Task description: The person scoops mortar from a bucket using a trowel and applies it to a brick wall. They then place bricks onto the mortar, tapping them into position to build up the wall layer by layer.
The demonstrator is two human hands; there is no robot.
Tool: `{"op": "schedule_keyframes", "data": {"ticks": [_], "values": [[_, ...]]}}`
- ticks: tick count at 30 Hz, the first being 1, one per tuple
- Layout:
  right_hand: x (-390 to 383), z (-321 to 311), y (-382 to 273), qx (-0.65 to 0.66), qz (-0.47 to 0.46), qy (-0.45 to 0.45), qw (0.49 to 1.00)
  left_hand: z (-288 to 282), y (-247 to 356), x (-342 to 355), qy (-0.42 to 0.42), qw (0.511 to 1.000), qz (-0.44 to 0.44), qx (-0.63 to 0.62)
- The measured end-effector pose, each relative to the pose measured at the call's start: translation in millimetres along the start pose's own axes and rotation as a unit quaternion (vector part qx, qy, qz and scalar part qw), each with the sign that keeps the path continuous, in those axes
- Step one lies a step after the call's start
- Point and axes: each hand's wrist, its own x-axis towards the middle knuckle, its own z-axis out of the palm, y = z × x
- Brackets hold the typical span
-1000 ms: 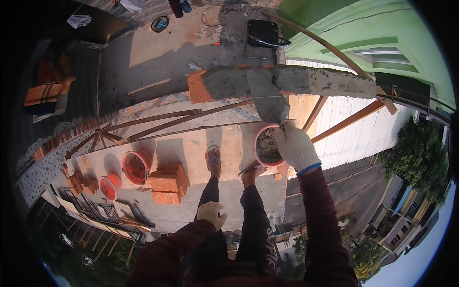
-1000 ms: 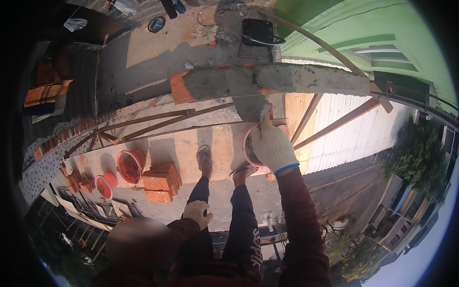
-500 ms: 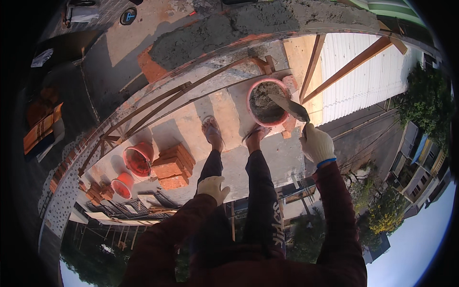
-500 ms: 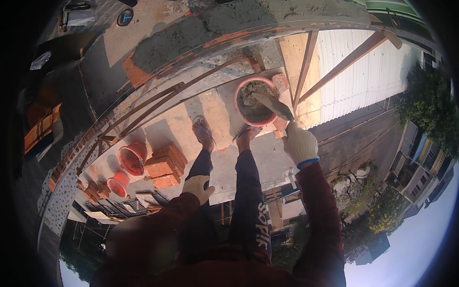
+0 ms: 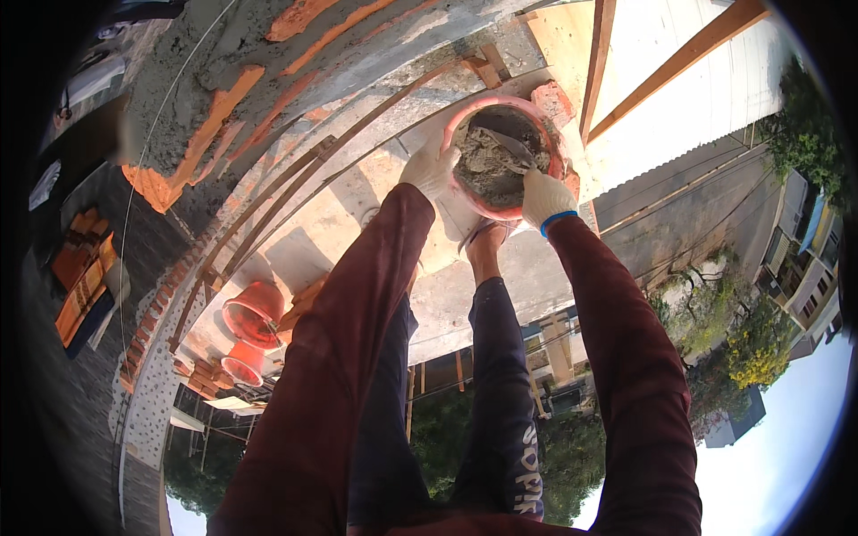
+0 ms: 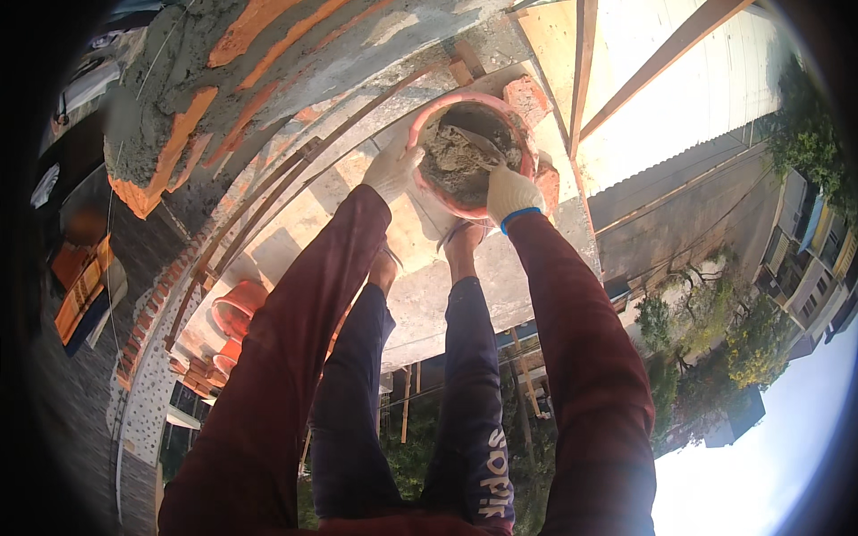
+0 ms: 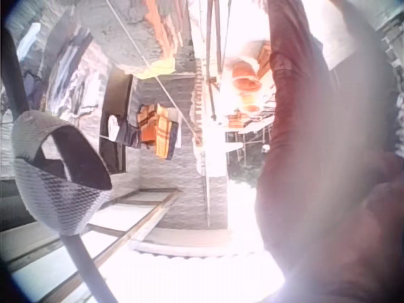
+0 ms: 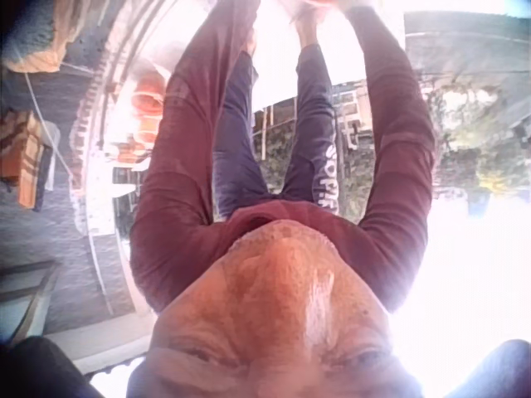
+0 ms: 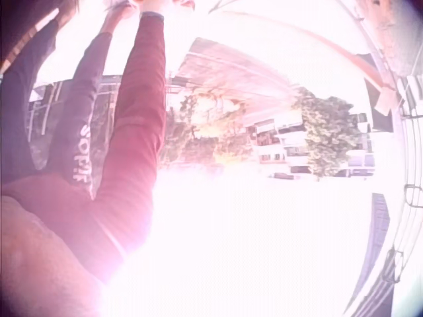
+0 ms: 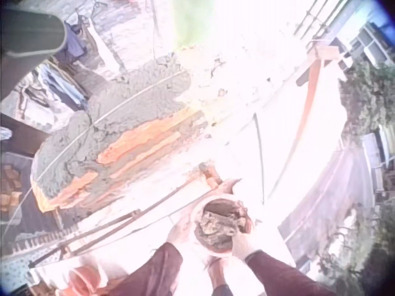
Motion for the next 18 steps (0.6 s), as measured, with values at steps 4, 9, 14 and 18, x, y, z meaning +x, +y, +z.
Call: {"op": "schedule_keyframes", "data": {"ticks": [4,9,14,18], "values": [[-20,29,0,0.108,0.06,-0.042,0.991,6,-15,-3,0.033,0.999,-0.013,-0.028],[-16,48,0,0.427,0.169,-0.138,0.878,43,7,-17,-0.048,0.997,0.022,-0.064],[-41,11,-40,0.631,0.174,-0.161,0.738,37,3,-58,-0.049,0.99,-0.087,-0.095],[-41,40,-26,0.704,0.146,-0.166,0.675,40,5,-63,-0.037,0.988,-0.082,-0.128]]}}
